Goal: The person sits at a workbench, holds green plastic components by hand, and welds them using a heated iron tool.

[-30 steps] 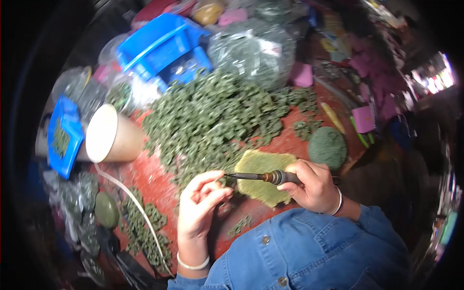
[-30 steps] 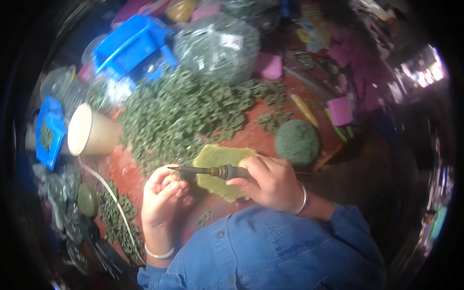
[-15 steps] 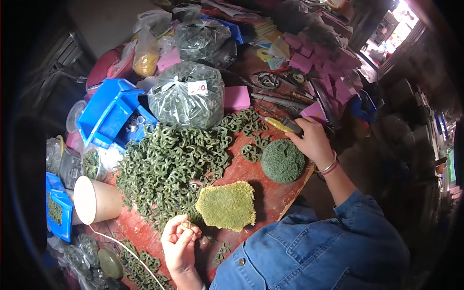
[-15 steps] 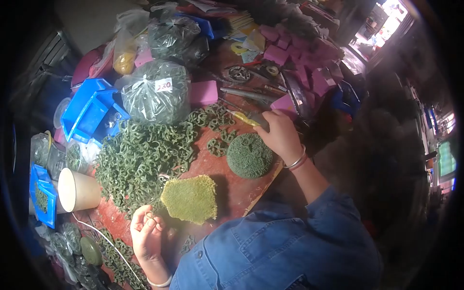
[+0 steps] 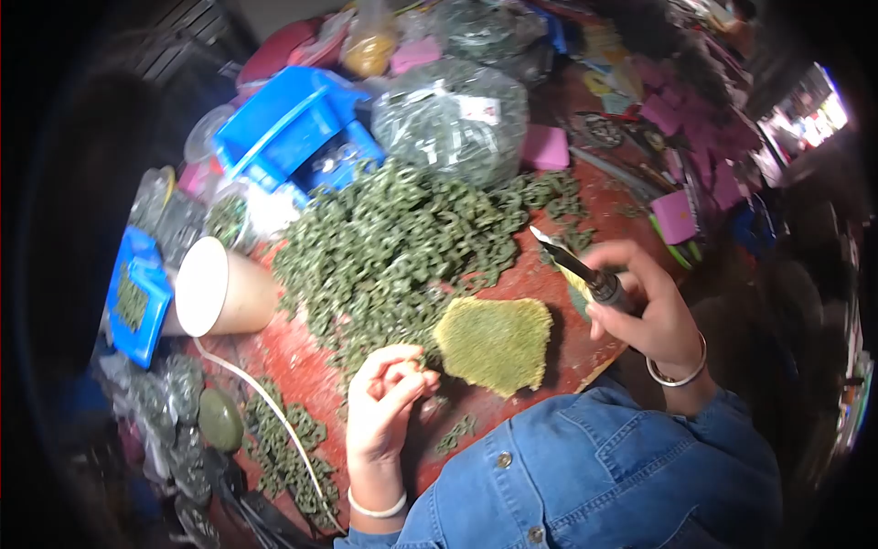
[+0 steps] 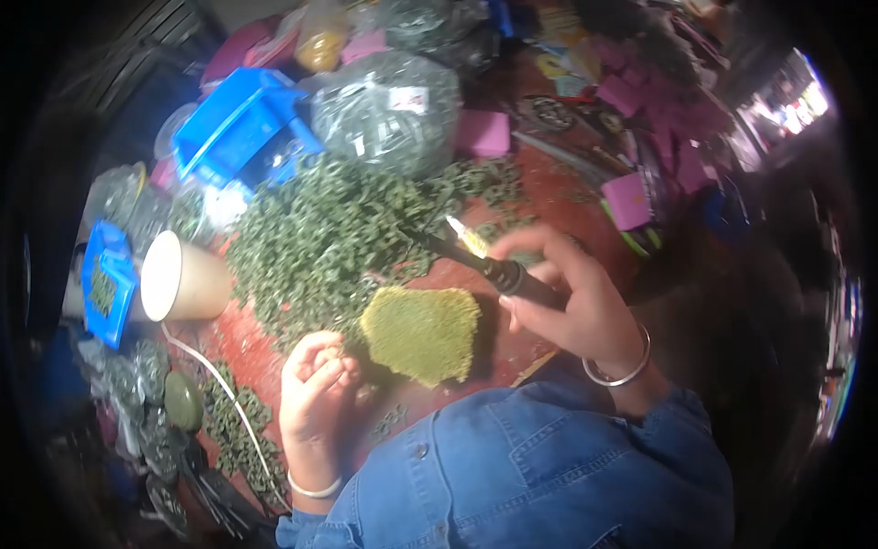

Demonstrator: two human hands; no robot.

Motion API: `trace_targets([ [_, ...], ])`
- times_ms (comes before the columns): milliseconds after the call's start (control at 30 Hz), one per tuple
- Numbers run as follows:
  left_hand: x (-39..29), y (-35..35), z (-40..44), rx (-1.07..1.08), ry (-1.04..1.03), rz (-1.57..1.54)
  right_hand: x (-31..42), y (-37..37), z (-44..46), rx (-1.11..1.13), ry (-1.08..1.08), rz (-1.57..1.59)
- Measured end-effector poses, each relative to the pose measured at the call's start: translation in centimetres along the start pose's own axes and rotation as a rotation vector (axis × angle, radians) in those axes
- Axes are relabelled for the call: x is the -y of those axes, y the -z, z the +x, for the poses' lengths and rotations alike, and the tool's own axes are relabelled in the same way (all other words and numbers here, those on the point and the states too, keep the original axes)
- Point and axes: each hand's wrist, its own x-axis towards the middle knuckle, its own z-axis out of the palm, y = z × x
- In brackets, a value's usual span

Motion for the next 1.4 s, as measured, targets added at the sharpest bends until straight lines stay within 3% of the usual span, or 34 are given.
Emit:
trace_targets([
  [67, -0.1, 0.2, 0.1, -0.024, 0.012, 0.051, 0.4, -0.5, 0.2, 0.233, -0.034, 0.036],
  [100, -0.1, 0.2, 0.1, -0.025, 0.001, 0.042, 0.7, -1.2, 0.5, 0.257, -0.033, 0.043],
  [167, -0.2, 0.1, 0.1, -0.013, -0.011, 0.041, 1.4, -2.5, 1.0, 0.343, 0.148, 0.446],
  [233, -0.2, 0.0, 0.1, -0.015, -0.011, 0.052, 2.5, -2.4, 0.8, 0.356, 0.074, 0.459],
  [333, -0.5, -0.6, 0.0, -0.013, -0.003, 0.053, 2.0, -3.1, 0.2, 0.074, 0.075, 0.131],
  [433, -0.6, -0.7, -0.1, -0.009, 0.013, 0.031, 1.6, -4.4, 0.0, -0.064, 0.092, 0.122],
  [567, -0.4, -0.5, 0.0, -0.003, 0.034, 0.021, 1.9, -5.4, 0.4, -0.054, 0.021, 0.071],
  [633, -0.4, -0.5, 0.0, -0.009, 0.03, 0.016, 1.4, -6.1, 0.7, -0.123, 0.129, 0.028],
  [933, -0.3, -0.5, 0.0, -0.007, 0.032, 0.0, -1.4, -6.7, 1.4, -0.042, 0.268, 0.093],
  [1100, -0.5, -0.9, -0.1, -0.045, 0.048, 0.082, -1.6, -6.2, 1.4, -0.098, 0.333, -0.099],
  [1167, -0.5, -0.9, -0.1, -0.049, 0.061, 0.076, -1.5, -6.3, 2.0, -0.176, 0.569, -0.33],
  [1300, -0.2, -0.6, -0.1, -0.044, 0.049, 0.083, -1.5, -5.3, 1.7, -0.137, 0.473, -0.45],
  [1400, 0.0, -0.2, -0.1, 0.007, 0.042, -0.011, -1.2, -5.1, 1.5, -0.24, 0.673, -0.523],
])
